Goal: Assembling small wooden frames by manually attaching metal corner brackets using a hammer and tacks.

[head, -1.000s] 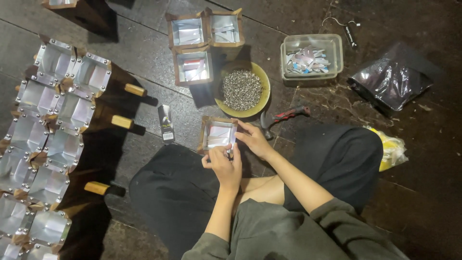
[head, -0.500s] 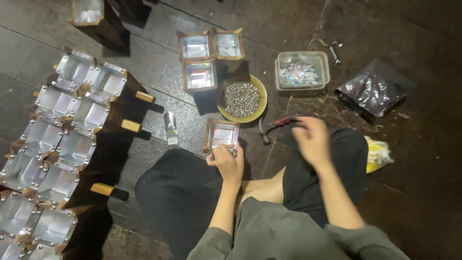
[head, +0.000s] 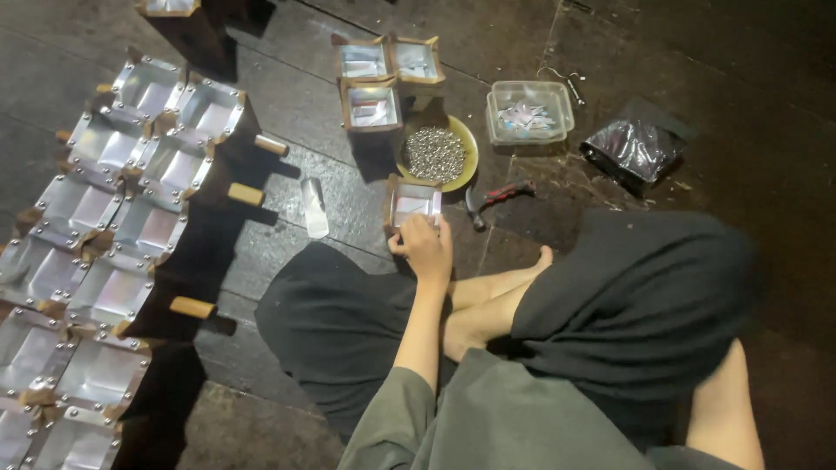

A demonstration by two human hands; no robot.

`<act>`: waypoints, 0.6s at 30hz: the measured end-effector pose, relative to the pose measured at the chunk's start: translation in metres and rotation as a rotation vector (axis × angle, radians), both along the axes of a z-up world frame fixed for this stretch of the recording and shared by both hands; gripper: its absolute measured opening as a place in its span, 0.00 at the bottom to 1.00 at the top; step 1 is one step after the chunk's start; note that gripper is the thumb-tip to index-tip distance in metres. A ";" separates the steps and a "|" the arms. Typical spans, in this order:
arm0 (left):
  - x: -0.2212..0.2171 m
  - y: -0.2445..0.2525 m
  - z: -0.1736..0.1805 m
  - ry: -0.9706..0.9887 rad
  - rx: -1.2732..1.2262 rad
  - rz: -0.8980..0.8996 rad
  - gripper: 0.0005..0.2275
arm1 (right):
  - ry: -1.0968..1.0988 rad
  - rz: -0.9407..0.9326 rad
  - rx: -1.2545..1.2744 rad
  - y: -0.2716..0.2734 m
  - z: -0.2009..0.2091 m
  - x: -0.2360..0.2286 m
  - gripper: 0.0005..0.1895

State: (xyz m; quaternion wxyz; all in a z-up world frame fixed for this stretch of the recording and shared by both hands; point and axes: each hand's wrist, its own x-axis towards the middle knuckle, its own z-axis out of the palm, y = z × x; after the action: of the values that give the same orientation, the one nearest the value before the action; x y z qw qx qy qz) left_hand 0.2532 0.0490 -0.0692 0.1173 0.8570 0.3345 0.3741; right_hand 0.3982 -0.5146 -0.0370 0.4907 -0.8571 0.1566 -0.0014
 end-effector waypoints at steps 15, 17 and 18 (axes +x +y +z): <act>-0.006 0.005 0.000 -0.004 -0.048 -0.076 0.11 | -0.215 0.034 -0.059 0.017 0.001 -0.088 0.08; -0.003 0.006 0.004 -0.007 -0.055 -0.067 0.11 | -0.238 0.046 -0.067 0.018 -0.013 -0.091 0.07; -0.003 0.005 0.003 -0.008 -0.062 -0.065 0.11 | -0.244 0.047 -0.073 0.017 -0.022 -0.097 0.06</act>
State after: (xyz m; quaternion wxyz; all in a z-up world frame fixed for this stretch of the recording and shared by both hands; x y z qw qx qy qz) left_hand 0.2498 0.0542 -0.0658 0.1571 0.8618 0.3174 0.3631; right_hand 0.3010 -0.4980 -0.0589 0.4745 -0.8713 0.0754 -0.0999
